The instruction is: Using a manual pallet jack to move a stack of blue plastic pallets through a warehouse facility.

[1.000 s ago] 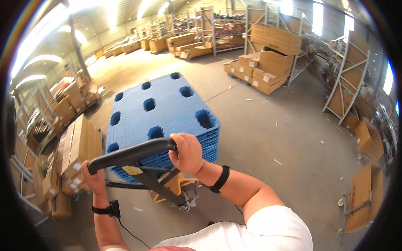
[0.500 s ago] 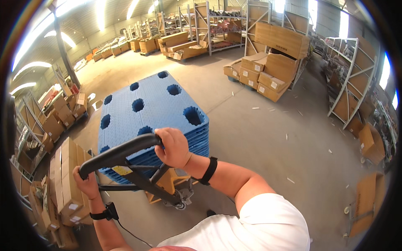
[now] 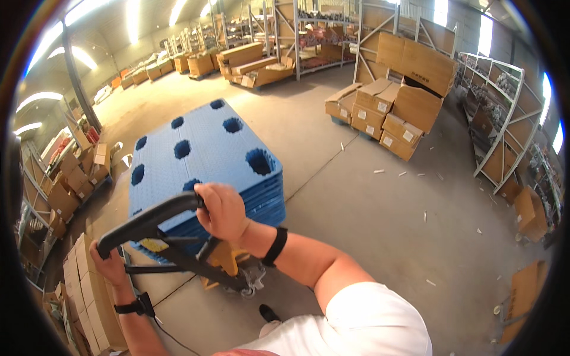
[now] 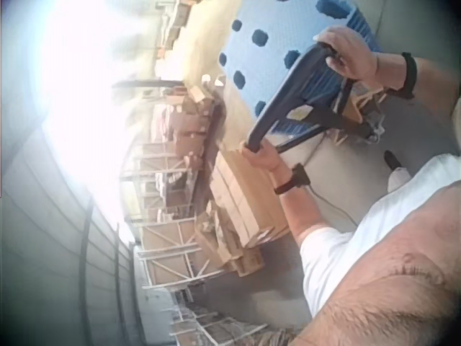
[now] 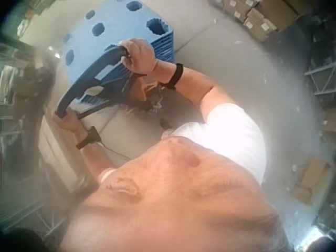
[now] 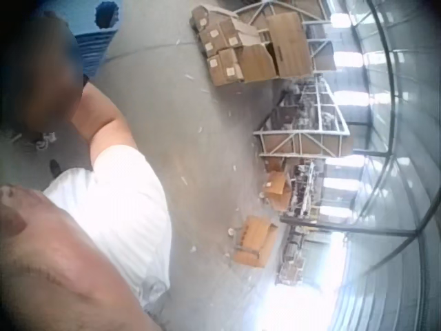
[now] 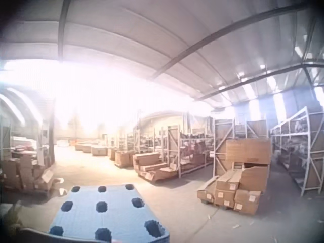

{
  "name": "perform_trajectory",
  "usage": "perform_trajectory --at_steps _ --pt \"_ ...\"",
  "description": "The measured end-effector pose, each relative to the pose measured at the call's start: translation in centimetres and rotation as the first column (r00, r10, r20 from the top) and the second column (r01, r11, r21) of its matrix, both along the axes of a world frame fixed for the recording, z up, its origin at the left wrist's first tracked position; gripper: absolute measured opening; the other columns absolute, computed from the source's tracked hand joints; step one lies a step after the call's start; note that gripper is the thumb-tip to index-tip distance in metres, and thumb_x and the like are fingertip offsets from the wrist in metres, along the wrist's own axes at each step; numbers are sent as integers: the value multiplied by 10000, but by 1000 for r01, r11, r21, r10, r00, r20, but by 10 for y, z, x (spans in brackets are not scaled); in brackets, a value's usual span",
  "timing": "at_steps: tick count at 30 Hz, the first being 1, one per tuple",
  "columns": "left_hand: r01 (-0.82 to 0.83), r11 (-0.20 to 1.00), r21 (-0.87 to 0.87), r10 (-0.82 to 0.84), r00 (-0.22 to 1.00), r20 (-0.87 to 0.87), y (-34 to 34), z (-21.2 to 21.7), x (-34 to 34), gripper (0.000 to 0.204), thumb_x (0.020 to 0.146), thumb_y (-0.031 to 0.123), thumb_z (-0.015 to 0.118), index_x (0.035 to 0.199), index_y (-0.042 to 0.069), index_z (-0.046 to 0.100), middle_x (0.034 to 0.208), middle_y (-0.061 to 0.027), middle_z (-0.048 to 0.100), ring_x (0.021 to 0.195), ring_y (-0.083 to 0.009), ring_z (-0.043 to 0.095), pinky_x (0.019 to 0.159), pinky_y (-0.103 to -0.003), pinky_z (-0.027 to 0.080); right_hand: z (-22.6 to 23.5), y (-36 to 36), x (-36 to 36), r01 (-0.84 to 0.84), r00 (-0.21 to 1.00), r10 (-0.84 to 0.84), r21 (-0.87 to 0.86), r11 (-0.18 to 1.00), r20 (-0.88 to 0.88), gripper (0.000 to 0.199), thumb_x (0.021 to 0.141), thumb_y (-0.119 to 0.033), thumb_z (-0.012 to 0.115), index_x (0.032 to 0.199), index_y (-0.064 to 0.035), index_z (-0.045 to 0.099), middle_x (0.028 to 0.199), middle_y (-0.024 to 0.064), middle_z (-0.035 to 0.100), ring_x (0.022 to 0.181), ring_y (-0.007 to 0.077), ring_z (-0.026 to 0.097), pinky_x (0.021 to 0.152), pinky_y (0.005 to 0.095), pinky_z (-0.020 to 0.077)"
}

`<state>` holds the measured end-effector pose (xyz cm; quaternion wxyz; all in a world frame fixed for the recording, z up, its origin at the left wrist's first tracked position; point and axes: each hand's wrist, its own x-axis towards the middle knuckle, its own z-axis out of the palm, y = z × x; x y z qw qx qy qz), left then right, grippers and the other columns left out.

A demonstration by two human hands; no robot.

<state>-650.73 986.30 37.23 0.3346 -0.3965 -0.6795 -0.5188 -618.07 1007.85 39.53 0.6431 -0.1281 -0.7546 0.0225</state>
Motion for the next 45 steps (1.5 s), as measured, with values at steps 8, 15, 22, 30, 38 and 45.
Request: perform_trajectory --at_steps 8,15,22,30,38,45 --pt "26 999 -26 -26 1000 -16 210 -12 -174 351 799 75 740 1112 32 587 1002 -153 628 891 -309 633 822 -369 514 -13 202 -174 64 998 -63 -46 997 14 534 672 -47 711 1180 -55 546 986 128 636 858 344 628 777 431 501" --pt "57 998 -26 -58 997 -55 400 -11 -302 334 808 64 732 1102 28 577 1003 -153 627 887 -298 629 822 -353 513 -21 396 -313 73 997 -73 -48 996 14 545 676 -47 706 1197 -57 547 993 125 638 864 341 625 769 430 495" --pt "41 999 15 -40 998 -55 599 -8 -428 315 846 30 691 1126 17 549 923 -111 590 831 -200 572 800 -307 495 -16 594 -438 -37 999 39 -62 997 24 532 722 -75 683 1230 -42 527 1003 130 628 882 349 607 783 454 478" --pt "-57 997 -51 56 998 -11 798 -21 -599 324 887 95 705 1155 16 541 1004 -92 584 919 -204 583 868 -307 478 -22 804 -600 -87 995 91 -90 992 38 485 771 -91 668 1232 -23 537 1062 151 634 926 350 619 810 439 494" --pt "-106 992 -70 108 994 33 1000 -39 -751 368 898 123 699 1207 -7 547 1117 -147 605 1032 -268 604 928 -350 472 -28 1003 -760 4 998 1 -92 996 57 550 689 -10 712 1207 -47 529 1033 146 638 917 363 621 797 433 502" --pt "52 991 -123 -45 997 62 1148 -45 -877 367 908 133 666 1229 4 547 1136 -151 598 1054 -291 600 949 -359 461 -36 1174 -902 93 995 -88 -90 992 55 543 681 -17 706 1185 -62 510 977 122 629 861 356 613 776 450 483"
